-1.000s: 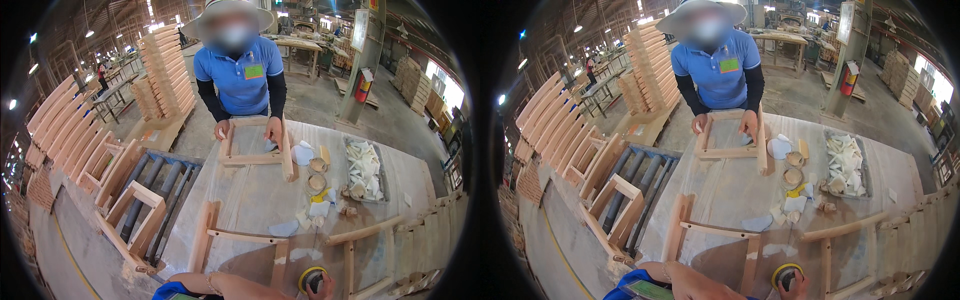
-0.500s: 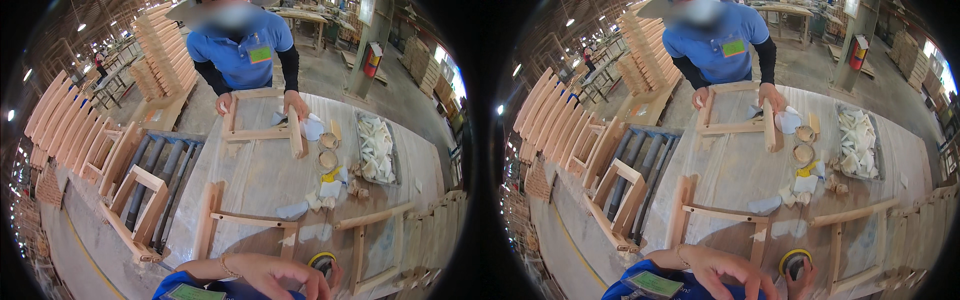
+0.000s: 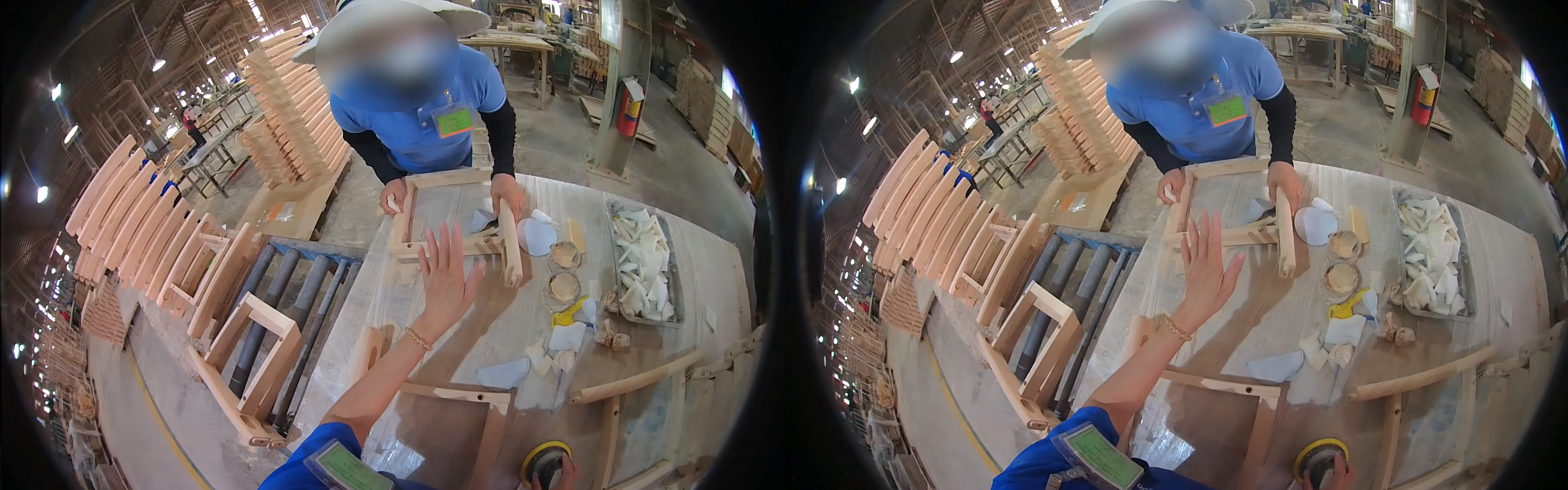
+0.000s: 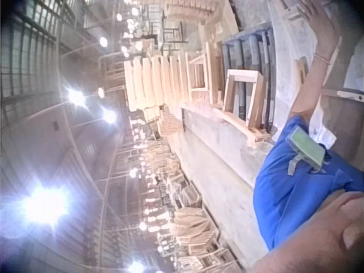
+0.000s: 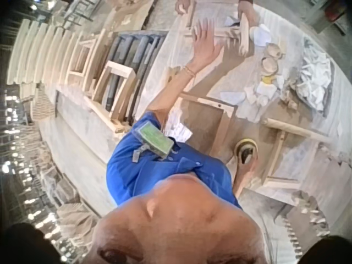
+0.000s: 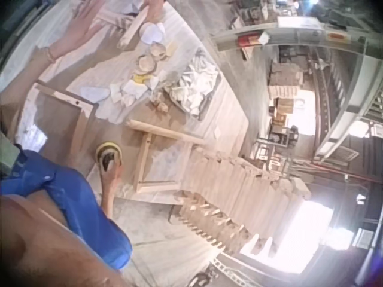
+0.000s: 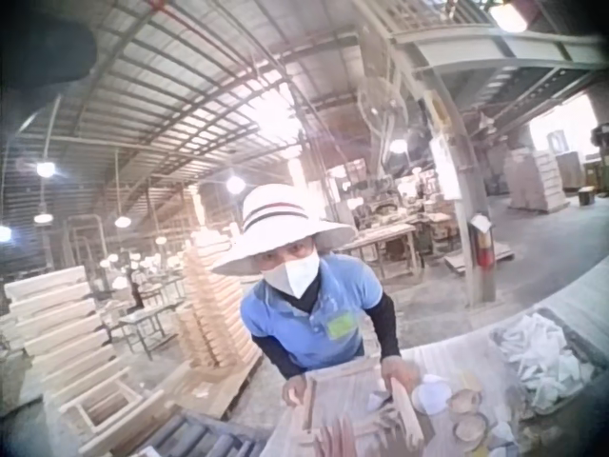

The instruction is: The person sands wooden chair frames using a handheld orbital sander. They rotate the frames to sand all sides and edges, then wipe them with a cloth. The person places finished frames on a nearby stack.

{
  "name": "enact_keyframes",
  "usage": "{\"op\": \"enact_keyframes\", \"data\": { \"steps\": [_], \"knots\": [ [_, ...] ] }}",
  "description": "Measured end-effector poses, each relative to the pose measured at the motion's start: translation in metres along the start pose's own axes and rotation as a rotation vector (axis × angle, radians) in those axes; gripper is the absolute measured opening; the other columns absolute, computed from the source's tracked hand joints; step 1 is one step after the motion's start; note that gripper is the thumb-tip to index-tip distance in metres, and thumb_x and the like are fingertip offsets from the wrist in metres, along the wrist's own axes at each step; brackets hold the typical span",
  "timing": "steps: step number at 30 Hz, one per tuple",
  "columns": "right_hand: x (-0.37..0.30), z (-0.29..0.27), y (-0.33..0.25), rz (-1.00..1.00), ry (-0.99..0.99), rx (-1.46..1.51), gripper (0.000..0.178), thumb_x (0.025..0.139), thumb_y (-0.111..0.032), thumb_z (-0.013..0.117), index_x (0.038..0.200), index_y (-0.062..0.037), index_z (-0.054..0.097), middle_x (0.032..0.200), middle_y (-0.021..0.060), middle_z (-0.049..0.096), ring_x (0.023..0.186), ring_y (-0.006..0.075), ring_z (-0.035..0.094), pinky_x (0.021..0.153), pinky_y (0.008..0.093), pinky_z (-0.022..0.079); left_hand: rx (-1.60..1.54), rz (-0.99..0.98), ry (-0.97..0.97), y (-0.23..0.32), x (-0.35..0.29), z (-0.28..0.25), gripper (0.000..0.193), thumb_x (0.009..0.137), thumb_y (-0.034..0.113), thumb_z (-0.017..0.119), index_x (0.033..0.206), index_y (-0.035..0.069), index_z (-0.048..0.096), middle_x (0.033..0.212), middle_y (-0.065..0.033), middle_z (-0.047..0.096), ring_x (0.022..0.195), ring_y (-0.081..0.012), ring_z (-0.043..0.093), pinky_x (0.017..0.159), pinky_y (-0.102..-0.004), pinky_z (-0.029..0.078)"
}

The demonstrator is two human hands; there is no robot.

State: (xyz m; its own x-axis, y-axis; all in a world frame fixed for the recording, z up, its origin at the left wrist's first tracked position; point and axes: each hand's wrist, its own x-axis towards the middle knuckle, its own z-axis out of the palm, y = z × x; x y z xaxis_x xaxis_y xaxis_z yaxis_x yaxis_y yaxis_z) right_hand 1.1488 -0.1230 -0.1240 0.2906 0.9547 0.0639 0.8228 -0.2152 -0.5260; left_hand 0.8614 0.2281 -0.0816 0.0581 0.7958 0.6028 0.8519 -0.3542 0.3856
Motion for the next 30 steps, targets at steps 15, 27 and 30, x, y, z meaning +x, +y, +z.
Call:
{"op": "enact_keyframes", "data": {
  "steps": [15, 27, 30],
  "knots": [
    [-0.001, 0.019, 0.015, 0.027, 0.053, -0.051, 0.066, 0.074, -0.022, 0.088, 0.131, -0.0035, 0.06, 0.122, 0.0223, 0.063, 0.109, 0.0394, 0.06, 0.096, 0.0462, 0.05, 0.111, -0.018, -0.037, -0.05, 0.03, 0.085, 0.079, 0.1, 0.045, 0.048, 0.157, 0.003, 0.015, 0.16, -0.0281, 0.017, 0.147, -0.0528, 0.01, 0.116, -0.0633, 0.008],
    [0.0, 0.018, 0.014, -0.024, 0.106, -0.02, 0.065, 0.071, -0.016, 0.089, 0.128, -0.0022, 0.062, 0.121, 0.022, 0.063, 0.107, 0.0392, 0.061, 0.094, 0.0461, 0.051, 0.189, -0.023, -0.207, -0.072, -0.001, 0.119, 0.078, 0.098, 0.048, 0.049, 0.158, 0.008, 0.019, 0.163, -0.0214, 0.016, 0.148, -0.046, 0.015, 0.117, -0.0613, 0.01],
    [-0.001, 0.016, 0.016, 0.008, 0.055, -0.046, 0.065, 0.071, -0.016, 0.089, 0.128, -0.0024, 0.061, 0.121, 0.0221, 0.063, 0.109, 0.0397, 0.06, 0.095, 0.0467, 0.05, 0.189, -0.04, -0.298, -0.078, -0.01, 0.127, 0.075, 0.098, 0.05, 0.049, 0.158, 0.013, 0.022, 0.163, -0.0178, 0.018, 0.149, -0.0422, 0.017, 0.117, -0.0623, 0.01]
  ]
}}
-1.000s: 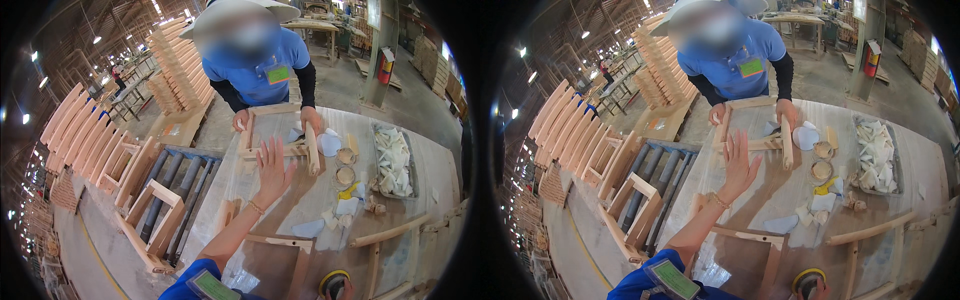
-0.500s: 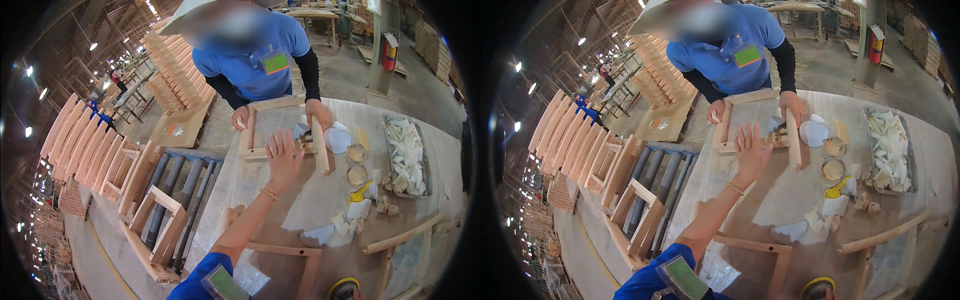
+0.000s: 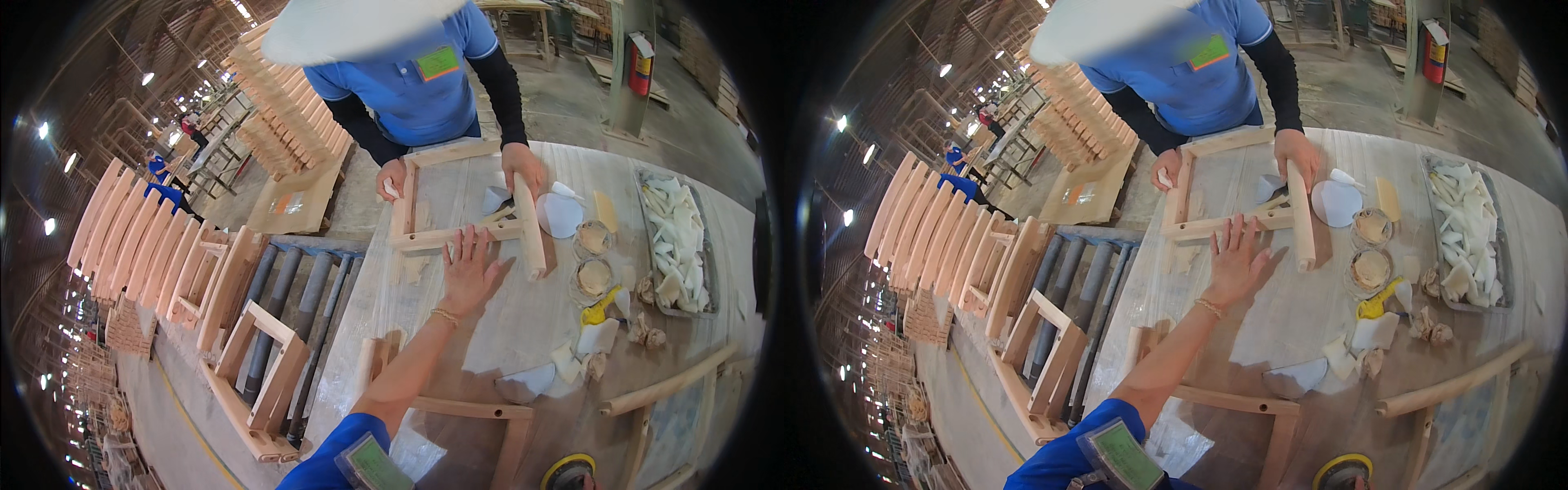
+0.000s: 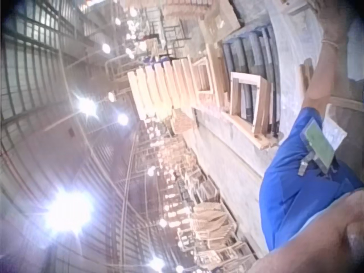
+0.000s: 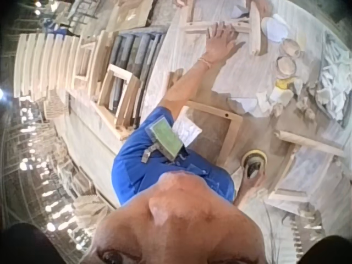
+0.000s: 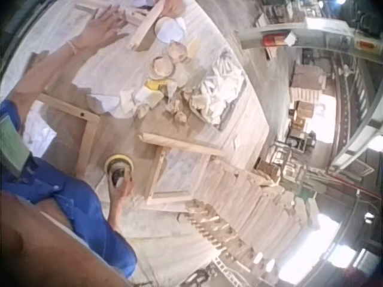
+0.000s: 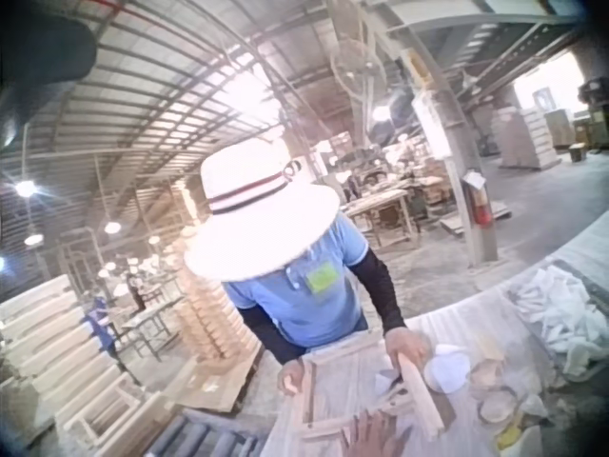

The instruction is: The person sands wooden chair frames using a handheld orbital sander. They rotate the frames to sand all sides and edges, then wipe them with a cloth. The person places finished frames on a nearby stack.

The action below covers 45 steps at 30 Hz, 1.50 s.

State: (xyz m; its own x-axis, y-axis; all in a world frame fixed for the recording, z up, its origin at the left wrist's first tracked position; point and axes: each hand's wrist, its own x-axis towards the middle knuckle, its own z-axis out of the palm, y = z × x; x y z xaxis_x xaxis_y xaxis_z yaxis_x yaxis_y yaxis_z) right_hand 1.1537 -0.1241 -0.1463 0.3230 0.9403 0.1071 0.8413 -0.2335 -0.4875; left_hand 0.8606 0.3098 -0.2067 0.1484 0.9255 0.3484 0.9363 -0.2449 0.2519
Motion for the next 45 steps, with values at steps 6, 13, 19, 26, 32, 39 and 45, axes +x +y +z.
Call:
{"op": "enact_keyframes", "data": {
  "steps": [6, 13, 19, 26, 32, 39, 45],
  "knots": [
    [-0.002, 0.005, 0.007, 0.073, -0.052, -0.057, 0.068, 0.07, -0.019, 0.09, 0.129, -0.0032, 0.061, 0.121, 0.022, 0.062, 0.111, 0.0402, 0.059, 0.097, 0.0479, 0.048, -0.005, -0.055, -0.096, 0.002, 0.006, -0.01, 0.074, 0.098, 0.051, 0.048, 0.158, 0.015, 0.023, 0.162, -0.0188, 0.021, 0.149, -0.0422, 0.019, 0.114, -0.068, 0.012],
    [-0.004, 0.007, 0.01, 0.012, 0.011, 0.0, 0.07, 0.069, -0.022, 0.09, 0.13, -0.0058, 0.061, 0.121, 0.0229, 0.062, 0.11, 0.0415, 0.059, 0.097, 0.0483, 0.048, -0.11, 0.019, 0.231, 0.023, 0.029, -0.048, 0.078, 0.099, 0.046, 0.051, 0.157, 0.006, 0.018, 0.161, -0.0263, 0.019, 0.148, -0.0477, 0.015, 0.114, -0.0662, 0.009],
    [-0.004, 0.006, 0.008, 0.027, 0.006, -0.016, 0.07, 0.069, -0.022, 0.09, 0.13, -0.0058, 0.06, 0.12, 0.0229, 0.062, 0.11, 0.0417, 0.059, 0.097, 0.0484, 0.048, -0.153, 0.059, 0.335, 0.036, 0.036, -0.064, 0.083, 0.097, 0.043, 0.055, 0.158, 0.003, 0.013, 0.163, -0.0238, 0.011, 0.15, -0.0463, 0.008, 0.116, -0.0621, 0.006],
    [-0.003, 0.004, 0.004, 0.038, 0.004, -0.008, 0.07, 0.069, -0.022, 0.09, 0.13, -0.0057, 0.06, 0.12, 0.023, 0.063, 0.11, 0.042, 0.059, 0.097, 0.0486, 0.048, -0.156, 0.039, 0.326, 0.033, 0.033, -0.064, 0.085, 0.097, 0.04, 0.056, 0.157, 0.001, 0.01, 0.163, -0.0237, 0.011, 0.15, -0.0462, 0.006, 0.117, -0.0605, 0.004],
    [-0.003, -0.002, -0.001, 0.072, -0.052, -0.102, 0.07, 0.07, -0.022, 0.09, 0.131, -0.006, 0.06, 0.12, 0.0229, 0.063, 0.108, 0.042, 0.059, 0.095, 0.0487, 0.048, -0.152, 0.03, 0.293, 0.027, 0.028, -0.05, 0.085, 0.097, 0.042, 0.054, 0.157, 0.001, 0.01, 0.163, -0.0255, 0.009, 0.15, -0.0476, 0.005, 0.117, -0.0606, 0.002],
    [0.002, 0.001, -0.003, 0.014, -0.008, -0.036, 0.068, 0.072, -0.024, 0.089, 0.131, -0.0072, 0.06, 0.121, 0.0235, 0.062, 0.108, 0.0413, 0.06, 0.093, 0.0482, 0.05, -0.024, -0.015, 0.037, 0.01, 0.01, -0.011, 0.079, 0.098, 0.045, 0.05, 0.159, 0.009, 0.014, 0.164, -0.0206, 0.013, 0.151, -0.041, 0.01, 0.117, -0.0628, 0.006],
    [-0.001, -0.007, -0.008, 0.089, -0.067, -0.078, 0.065, 0.075, -0.026, 0.087, 0.131, -0.0089, 0.06, 0.12, 0.0229, 0.062, 0.109, 0.0408, 0.06, 0.094, 0.0485, 0.051, 0.058, -0.085, -0.096, 0.003, 0.003, 0.0, 0.078, 0.096, 0.048, 0.051, 0.158, 0.011, 0.019, 0.163, -0.0171, 0.018, 0.151, -0.0366, 0.015, 0.116, -0.066, 0.009]
  ]
}}
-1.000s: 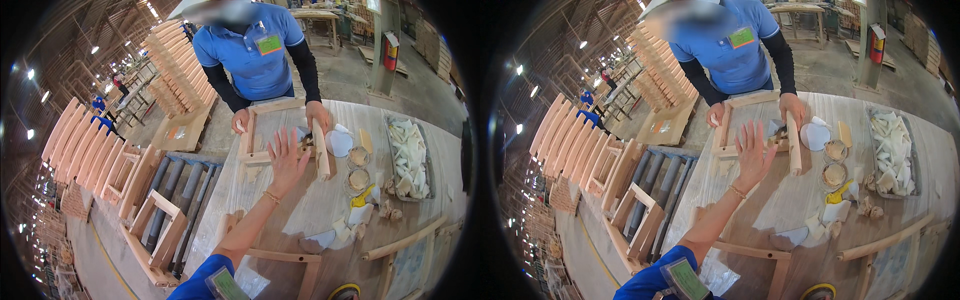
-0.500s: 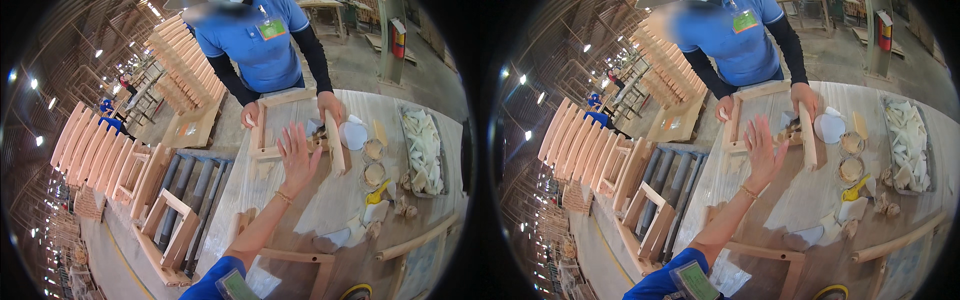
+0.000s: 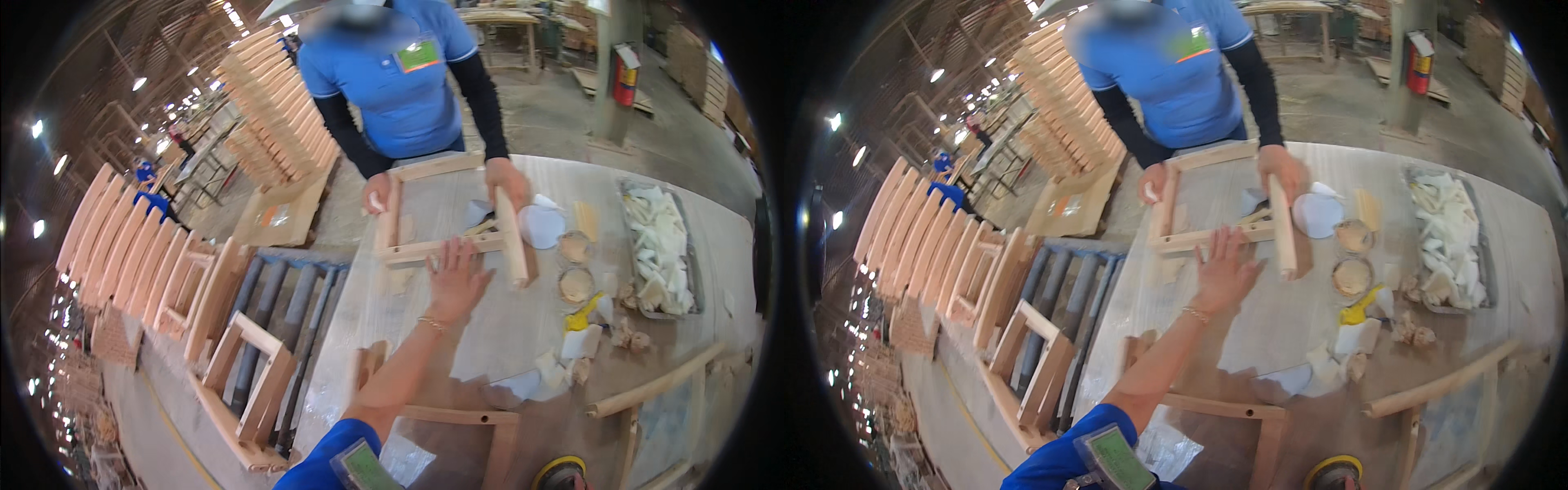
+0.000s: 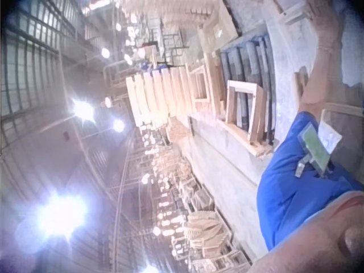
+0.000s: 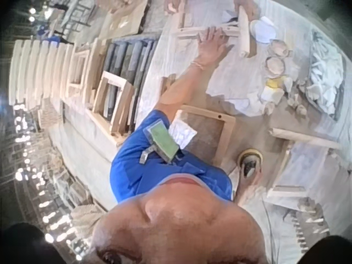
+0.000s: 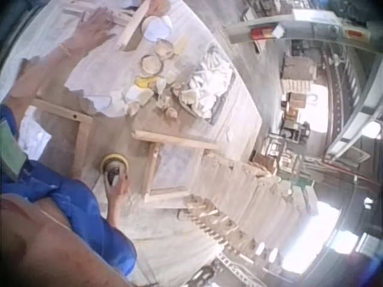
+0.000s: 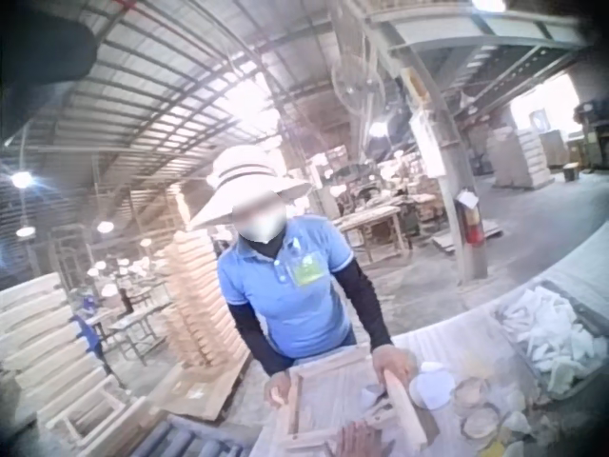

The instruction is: The person sands wooden chair frames using a handheld orbital sander. They rotate the frames to sand all sides and edges, then wipe them with a cloth. The person places finished frames on a nearby stack.

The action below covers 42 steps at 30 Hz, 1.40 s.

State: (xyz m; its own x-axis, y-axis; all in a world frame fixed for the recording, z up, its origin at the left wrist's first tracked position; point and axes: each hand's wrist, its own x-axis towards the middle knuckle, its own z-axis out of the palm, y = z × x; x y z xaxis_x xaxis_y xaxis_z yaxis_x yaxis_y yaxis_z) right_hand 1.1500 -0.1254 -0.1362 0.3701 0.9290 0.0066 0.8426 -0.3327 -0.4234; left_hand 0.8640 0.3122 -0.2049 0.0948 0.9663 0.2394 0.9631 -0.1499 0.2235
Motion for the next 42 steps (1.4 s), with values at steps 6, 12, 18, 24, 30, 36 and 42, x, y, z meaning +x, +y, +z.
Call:
{"op": "enact_keyframes", "data": {
  "steps": [6, 12, 18, 24, 30, 36, 42],
  "knots": [
    [0.0, 0.004, 0.001, 0.05, -0.005, -0.111, 0.067, 0.076, -0.031, 0.086, 0.134, -0.0099, 0.058, 0.12, 0.0213, 0.062, 0.112, 0.04, 0.059, 0.094, 0.0486, 0.05, -0.313, -0.034, -0.008, 0.005, 0.014, -0.029, 0.083, 0.094, 0.05, 0.055, 0.157, 0.011, 0.019, 0.162, -0.0199, 0.02, 0.151, -0.0368, 0.017, 0.117, -0.0656, 0.009],
    [0.001, 0.007, 0.007, -0.034, 0.021, 0.024, 0.068, 0.077, -0.033, 0.085, 0.134, -0.0087, 0.057, 0.124, 0.023, 0.061, 0.113, 0.0408, 0.059, 0.096, 0.048, 0.05, -2.849, 0.149, -0.125, 0.007, 0.016, -0.179, 0.103, 0.087, 0.054, 0.066, 0.159, 0.011, 0.006, 0.163, -0.0199, 0.015, 0.151, -0.0369, 0.014, 0.123, -0.0587, 0.008],
    [-0.002, 0.003, 0.007, 0.003, -0.009, -0.076, 0.069, 0.078, -0.037, 0.083, 0.135, -0.0102, 0.056, 0.123, 0.0211, 0.061, 0.112, 0.039, 0.06, 0.094, 0.0462, 0.051, -2.953, 1.116, -0.285, 0.025, -0.036, -0.306, 0.091, 0.093, 0.043, 0.053, 0.158, 0.03, -0.009, 0.168, 0.004, -0.003, 0.154, -0.0177, 0.006, 0.123, -0.0525, 0.002],
    [0.001, 0.003, 0.005, -0.036, 0.002, -0.051, 0.069, 0.078, -0.037, 0.084, 0.135, -0.0109, 0.056, 0.125, 0.02, 0.061, 0.113, 0.0381, 0.06, 0.093, 0.0465, 0.052, -2.852, 1.317, -0.361, 0.046, -0.06, -0.314, 0.085, 0.095, 0.044, 0.048, 0.156, 0.044, -0.011, 0.166, 0.0141, -0.009, 0.154, -0.0154, 0.005, 0.117, -0.0632, 0.001],
    [0.0, 0.004, 0.005, -0.004, -0.02, -0.01, 0.068, 0.078, -0.034, 0.084, 0.135, -0.0099, 0.056, 0.127, 0.0203, 0.059, 0.117, 0.0382, 0.058, 0.096, 0.0462, 0.05, -2.883, 1.313, -0.313, 0.046, -0.068, -0.321, 0.088, 0.094, 0.049, 0.05, 0.157, 0.039, -0.011, 0.167, 0.0102, -0.008, 0.154, -0.0207, 0.002, 0.115, -0.0681, -0.001],
    [0.002, 0.006, 0.006, -0.059, 0.036, -0.004, 0.07, 0.077, -0.038, 0.082, 0.135, -0.01, 0.056, 0.118, 0.0251, 0.062, 0.108, 0.0452, 0.059, 0.091, 0.0521, 0.05, -1.714, 0.846, 0.564, 0.058, -0.075, -0.315, 0.105, 0.089, 0.068, 0.053, 0.159, 0.023, -0.01, 0.165, -0.0182, -0.005, 0.15, -0.0439, 0.01, 0.118, -0.0632, 0.009],
    [-0.001, 0.005, 0.006, 0.004, -0.012, 0.006, 0.068, 0.078, -0.034, 0.084, 0.136, -0.0106, 0.056, 0.128, 0.0202, 0.059, 0.118, 0.0384, 0.057, 0.097, 0.0469, 0.049, -1.251, 0.392, 0.438, 0.081, -0.107, -0.227, 0.11, 0.086, 0.058, 0.065, 0.16, 0.014, -0.005, 0.165, -0.0194, 0.006, 0.147, -0.0402, 0.026, 0.121, -0.0525, 0.013]
  ]
}}
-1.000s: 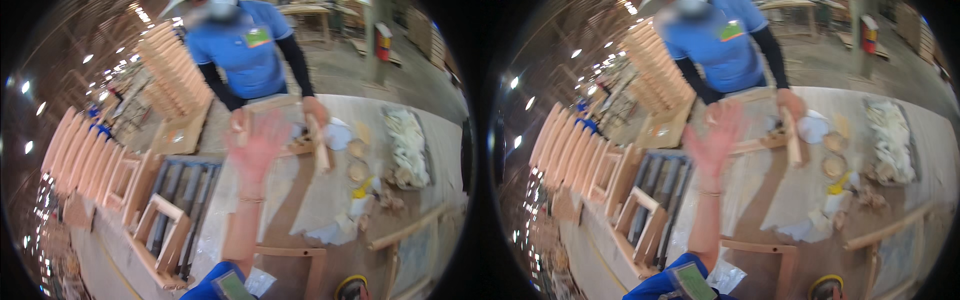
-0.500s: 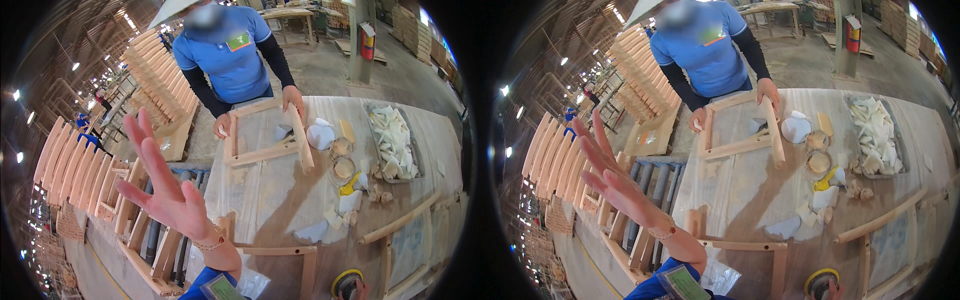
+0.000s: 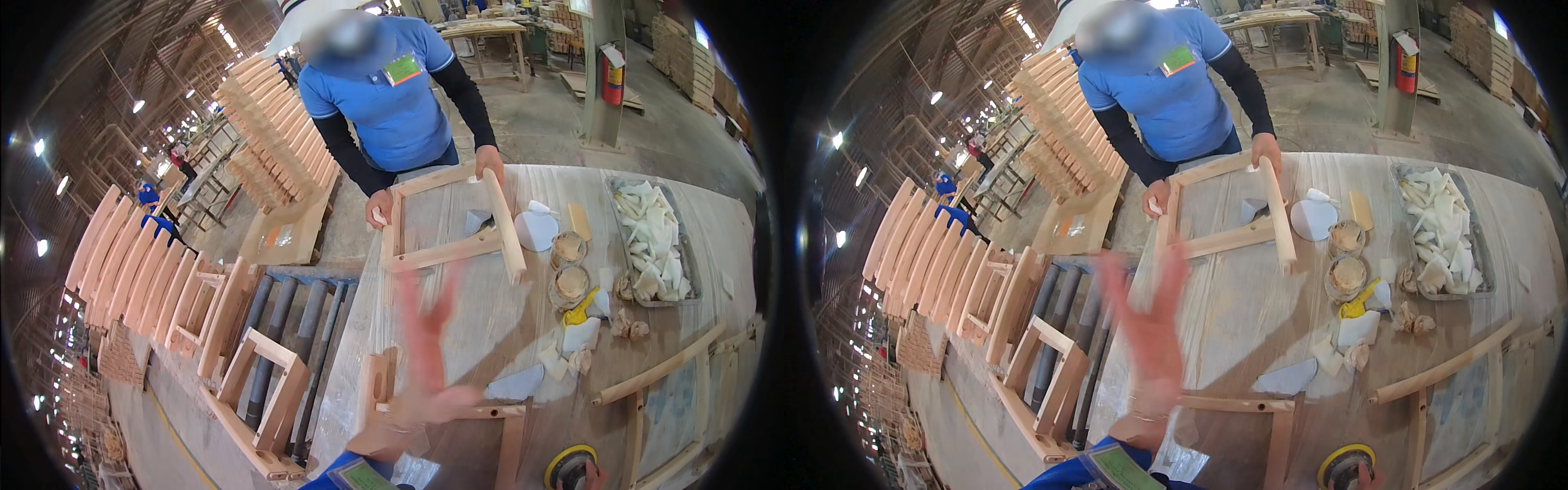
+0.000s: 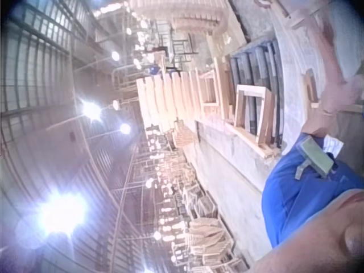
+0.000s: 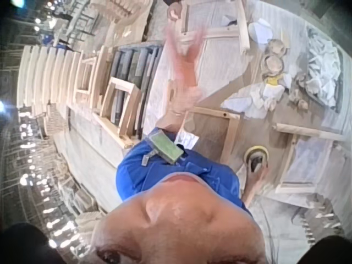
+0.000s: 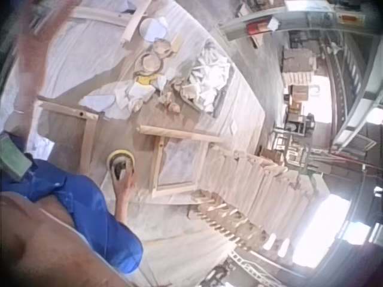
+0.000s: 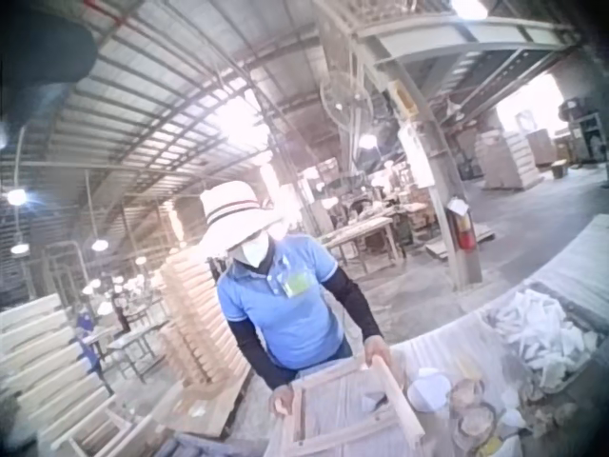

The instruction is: The person sands wooden chair frames using a handheld orbital sander. They rotate the frames to sand all sides and edges, then wipe them with a cloth. The person places finished frames on a nearby stack.

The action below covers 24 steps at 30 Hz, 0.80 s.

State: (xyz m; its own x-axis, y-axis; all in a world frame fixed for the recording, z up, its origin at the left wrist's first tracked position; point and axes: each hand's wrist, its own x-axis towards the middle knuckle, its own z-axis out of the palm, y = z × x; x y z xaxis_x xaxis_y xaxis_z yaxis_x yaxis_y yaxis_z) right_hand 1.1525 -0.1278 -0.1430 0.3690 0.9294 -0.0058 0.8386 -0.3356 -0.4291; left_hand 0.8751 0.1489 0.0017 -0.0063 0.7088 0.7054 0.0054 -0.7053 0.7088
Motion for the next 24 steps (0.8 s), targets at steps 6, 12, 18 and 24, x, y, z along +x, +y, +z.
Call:
{"op": "enact_keyframes", "data": {
  "steps": [6, 12, 18, 24],
  "knots": [
    [-0.001, 0.0, 0.0, 0.011, 0.031, -0.077, 0.068, 0.077, -0.038, 0.084, 0.135, -0.0137, 0.058, 0.126, 0.0187, 0.061, 0.116, 0.0371, 0.059, 0.096, 0.0454, 0.051, 0.63, -0.323, -0.509, -0.057, -0.138, 0.036, 0.091, 0.095, 0.043, 0.06, 0.158, 0.003, 0.008, 0.161, -0.0226, 0.021, 0.149, -0.0415, 0.02, 0.12, -0.0522, 0.014],
    [-0.004, -0.005, 0.005, -0.061, 0.055, -0.082, 0.069, 0.077, -0.042, 0.083, 0.136, -0.0147, 0.058, 0.127, 0.0178, 0.061, 0.114, 0.0361, 0.06, 0.096, 0.0451, 0.051, 0.972, -0.203, -0.63, -0.078, -0.218, 0.025, 0.081, 0.097, 0.046, 0.056, 0.157, 0.006, 0.019, 0.16, -0.0154, 0.029, 0.148, -0.0378, 0.026, 0.117, -0.0547, 0.022],
    [-0.002, -0.011, 0.001, -0.053, 0.033, -0.045, 0.069, 0.077, -0.043, 0.082, 0.134, -0.0124, 0.058, 0.125, 0.0183, 0.062, 0.114, 0.0365, 0.06, 0.095, 0.0456, 0.051, 0.901, -0.255, -0.546, -0.082, -0.219, 0.029, 0.08, 0.096, 0.048, 0.056, 0.156, 0.008, 0.023, 0.16, -0.0144, 0.031, 0.146, -0.0379, 0.029, 0.116, -0.0548, 0.024],
    [-0.003, -0.005, 0.006, -0.016, 0.001, 0.021, 0.068, 0.078, -0.039, 0.083, 0.134, -0.0103, 0.057, 0.125, 0.0186, 0.061, 0.115, 0.0356, 0.059, 0.097, 0.0449, 0.05, 0.919, -0.287, -0.592, -0.081, -0.223, 0.027, 0.081, 0.096, 0.047, 0.056, 0.156, 0.006, 0.022, 0.159, -0.0158, 0.031, 0.146, -0.0388, 0.028, 0.116, -0.055, 0.023]
  ]
}}
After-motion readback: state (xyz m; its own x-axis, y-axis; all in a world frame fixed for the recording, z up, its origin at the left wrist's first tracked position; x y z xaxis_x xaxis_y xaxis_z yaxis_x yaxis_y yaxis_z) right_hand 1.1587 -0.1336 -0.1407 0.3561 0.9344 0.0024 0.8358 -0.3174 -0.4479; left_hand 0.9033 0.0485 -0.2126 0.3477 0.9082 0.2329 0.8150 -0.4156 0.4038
